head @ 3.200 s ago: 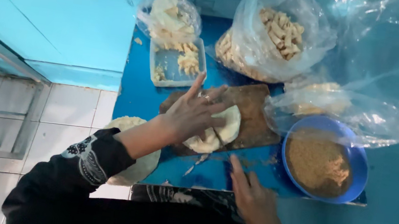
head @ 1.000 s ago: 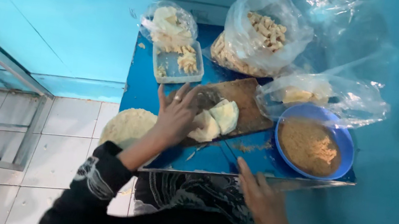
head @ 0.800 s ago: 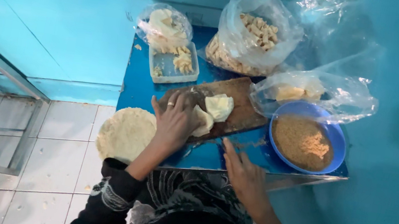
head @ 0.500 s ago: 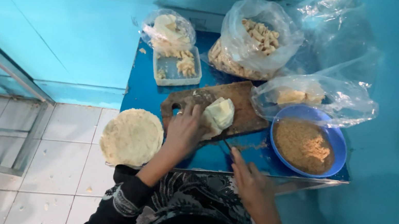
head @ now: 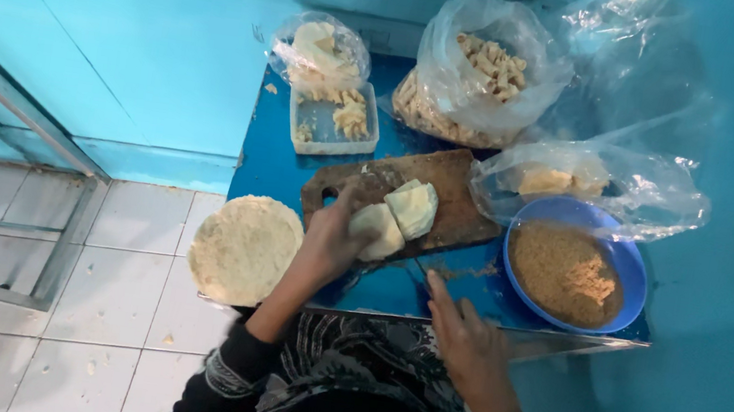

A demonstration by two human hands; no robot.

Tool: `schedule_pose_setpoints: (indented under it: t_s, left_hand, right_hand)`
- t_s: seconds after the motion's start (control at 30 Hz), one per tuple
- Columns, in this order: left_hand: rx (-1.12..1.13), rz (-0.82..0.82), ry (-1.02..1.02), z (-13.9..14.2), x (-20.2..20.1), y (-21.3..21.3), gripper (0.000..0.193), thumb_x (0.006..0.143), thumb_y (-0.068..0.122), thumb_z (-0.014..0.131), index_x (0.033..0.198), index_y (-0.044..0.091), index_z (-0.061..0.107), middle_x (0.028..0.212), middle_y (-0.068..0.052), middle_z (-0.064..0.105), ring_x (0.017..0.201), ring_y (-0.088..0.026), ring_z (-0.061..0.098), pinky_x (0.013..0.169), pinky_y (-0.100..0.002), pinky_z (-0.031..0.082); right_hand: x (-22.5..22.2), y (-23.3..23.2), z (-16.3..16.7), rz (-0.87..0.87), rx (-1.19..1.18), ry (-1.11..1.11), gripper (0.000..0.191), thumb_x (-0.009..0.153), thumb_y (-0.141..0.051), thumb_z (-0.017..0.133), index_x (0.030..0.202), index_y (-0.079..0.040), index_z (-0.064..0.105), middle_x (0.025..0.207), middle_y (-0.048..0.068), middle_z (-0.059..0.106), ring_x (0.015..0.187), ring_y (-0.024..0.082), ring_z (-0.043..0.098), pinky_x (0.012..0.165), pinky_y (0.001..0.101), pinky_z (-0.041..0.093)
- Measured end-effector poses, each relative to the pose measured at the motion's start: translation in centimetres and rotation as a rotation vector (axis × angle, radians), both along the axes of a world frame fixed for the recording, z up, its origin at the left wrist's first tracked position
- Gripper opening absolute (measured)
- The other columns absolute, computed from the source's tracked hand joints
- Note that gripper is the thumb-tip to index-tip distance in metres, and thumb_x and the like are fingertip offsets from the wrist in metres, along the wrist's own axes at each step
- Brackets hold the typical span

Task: The person cuts round flat sheets of dough into smaller pieces with a knife on a small wooden cutting board, folds and separates the pieces by hand, and places the cut pieces into a plastic bag on the table. Crumbs are swept aside and the board is repositioned between cuts.

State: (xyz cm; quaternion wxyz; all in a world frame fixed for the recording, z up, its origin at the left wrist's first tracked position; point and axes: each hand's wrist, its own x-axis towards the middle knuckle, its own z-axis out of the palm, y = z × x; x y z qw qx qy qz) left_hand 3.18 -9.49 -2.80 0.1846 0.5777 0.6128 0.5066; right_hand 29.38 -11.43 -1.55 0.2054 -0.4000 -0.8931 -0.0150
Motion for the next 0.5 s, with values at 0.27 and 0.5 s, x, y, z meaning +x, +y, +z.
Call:
schedule_pose_setpoints:
  t_s: [0.27,0.5]
  left_hand:
    - [0.028,-0.072,0.015,1.1,2.2,-1.6,0.038,0.08,0.008,0.077,0.115,0.002,0.063,0.105,-0.023,0.071,0.1,-0.044,0.069,0.08,-0.046,0.054]
    - [0.083,-0.271,-0.035,5.0,5.9,-6.3,0.034,0.085,0.009,0.078,0.115,0.001,0.064,0.109,-0.02,0.071,0.104,-0.04,0.07,0.086,-0.043,0.056]
  right_hand:
    - [0.1,0.9,-1.0,0.004,-0.064,0.064,0.051,0.096,-0.027,0.066,0.145,-0.019,0.057,0.075,0.01,0.062,0.051,0.033,0.06,0.044,0.0462,0.046]
    - [0.2,2.7,-4.0,0.085,-0.049,0.099,0.03,0.091,-0.022,0.066,0.119,-0.015,0.059,0.095,0.012,0.066,0.068,0.031,0.067,0.055,0.0439,0.05]
